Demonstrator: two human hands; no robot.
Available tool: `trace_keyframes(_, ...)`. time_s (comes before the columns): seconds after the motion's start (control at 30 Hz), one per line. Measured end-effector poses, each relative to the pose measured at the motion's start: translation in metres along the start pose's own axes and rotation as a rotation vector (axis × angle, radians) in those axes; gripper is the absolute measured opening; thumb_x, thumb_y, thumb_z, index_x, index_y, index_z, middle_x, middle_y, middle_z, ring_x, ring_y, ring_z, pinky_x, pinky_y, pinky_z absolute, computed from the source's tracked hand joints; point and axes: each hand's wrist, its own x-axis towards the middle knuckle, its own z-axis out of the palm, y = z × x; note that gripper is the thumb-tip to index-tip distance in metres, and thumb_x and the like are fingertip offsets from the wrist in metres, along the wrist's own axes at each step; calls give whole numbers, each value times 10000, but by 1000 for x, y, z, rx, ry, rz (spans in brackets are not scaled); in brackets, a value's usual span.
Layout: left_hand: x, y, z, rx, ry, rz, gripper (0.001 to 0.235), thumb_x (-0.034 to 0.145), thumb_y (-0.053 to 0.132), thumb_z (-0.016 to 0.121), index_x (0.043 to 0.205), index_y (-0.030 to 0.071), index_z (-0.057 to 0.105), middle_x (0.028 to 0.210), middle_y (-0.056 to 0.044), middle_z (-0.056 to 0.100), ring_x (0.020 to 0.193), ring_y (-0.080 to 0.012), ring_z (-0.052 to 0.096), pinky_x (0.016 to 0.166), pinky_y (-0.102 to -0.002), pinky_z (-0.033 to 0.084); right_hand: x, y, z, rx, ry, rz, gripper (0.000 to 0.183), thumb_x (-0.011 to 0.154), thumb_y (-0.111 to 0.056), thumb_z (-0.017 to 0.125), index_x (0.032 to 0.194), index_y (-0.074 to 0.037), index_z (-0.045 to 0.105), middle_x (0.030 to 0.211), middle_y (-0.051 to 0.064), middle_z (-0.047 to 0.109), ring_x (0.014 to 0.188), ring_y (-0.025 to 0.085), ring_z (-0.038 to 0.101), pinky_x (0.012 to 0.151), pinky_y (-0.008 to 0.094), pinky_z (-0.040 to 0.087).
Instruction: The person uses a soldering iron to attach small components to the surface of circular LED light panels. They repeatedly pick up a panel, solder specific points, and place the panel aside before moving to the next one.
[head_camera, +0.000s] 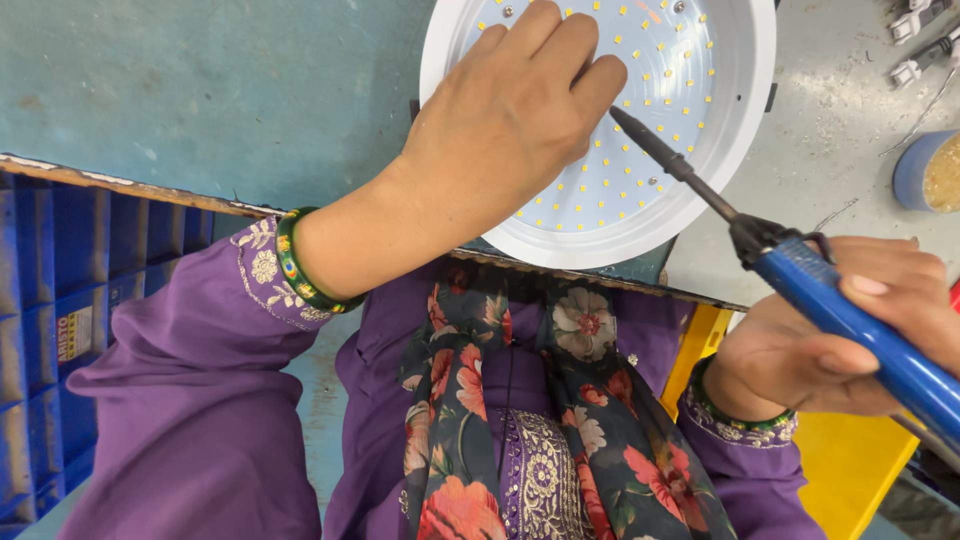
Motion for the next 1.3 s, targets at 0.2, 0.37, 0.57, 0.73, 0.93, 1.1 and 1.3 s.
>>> trace_keyframes(0.2, -1, 4, 5, -20, -3, -10, 156, 877, 84, 691, 1007, 65, 607, 983, -70, 521, 1035, -253, 557, 785, -391, 489, -4, -1, 2, -34, -24, 11, 469, 1101, -447, 542, 1021, 5, 445, 840, 146, 501, 738, 257, 487, 665, 393, 366)
trace_keyframes(0.37, -2, 3, 5, -20, 6, -1, 177, 862, 83, 688, 1018, 56, 610, 993, -75, 524, 1049, -254, 557, 797, -385, 498, -5, -2, 4, -40, -19, 41, 495, 1102, -463, 545, 1021, 18, 461, 860, 158, 486, 753, 267, 481, 651, 378, 345)
trace_keyframes(0.57, -3, 3, 5, -6, 11, 0, 172, 870, 76, 687, 1024, 58, 611, 990, -70, 522, 1051, -253, 556, 811, -386, 511, -4, -3, 7, -26, -1, 34, 492, 1097, -463, 557, 1029, 11, 443, 854, 153, 499, 730, 266, 502, 669, 378, 396)
trace_keyframes(0.73, -4, 3, 7, -12, 14, -4, 173, 867, 74, 684, 1024, 56, 613, 985, -73, 521, 1046, -256, 556, 815, -389, 517, -2, 3, 10, -19, -4, -30, 489, 1092, -448, 553, 999, 11, 412, 796, 139, 472, 693, 253, 495, 631, 374, 391)
trace_keyframes(0.93, -4, 2, 5, -4, 21, 0, 177, 847, 59, 682, 1010, 53, 614, 979, -75, 522, 1033, -256, 556, 819, -384, 524, -2, 13, -7, 50, 90, -23, 426, 1088, -383, 492, 986, 28, 443, 885, 176, 460, 714, 293, 460, 650, 408, 368)
trace_keyframes(1.1, -3, 1, 6, -57, 16, -44, 155, 867, 56, 687, 1014, 75, 643, 1033, -65, 548, 1021, -254, 568, 825, -386, 544, -14, 29, -26, 6, 199, 6, 436, 1102, -384, 438, 996, 38, 457, 894, 198, 500, 694, 324, 470, 619, 411, 381)
trace_keyframes(1.3, -5, 10, -55, -323, -35, -3, 645, 910, 341, 779, 1440, 44, 563, 1194, -122, 573, 1114, -344, 579, 1012, -511, 496, -39, 56, -57, 87, 386, 285, 532, 1184, -465, 466, 1110, 61, 481, 833, 185, 518, 629, 314, 516, 622, 356, 464)
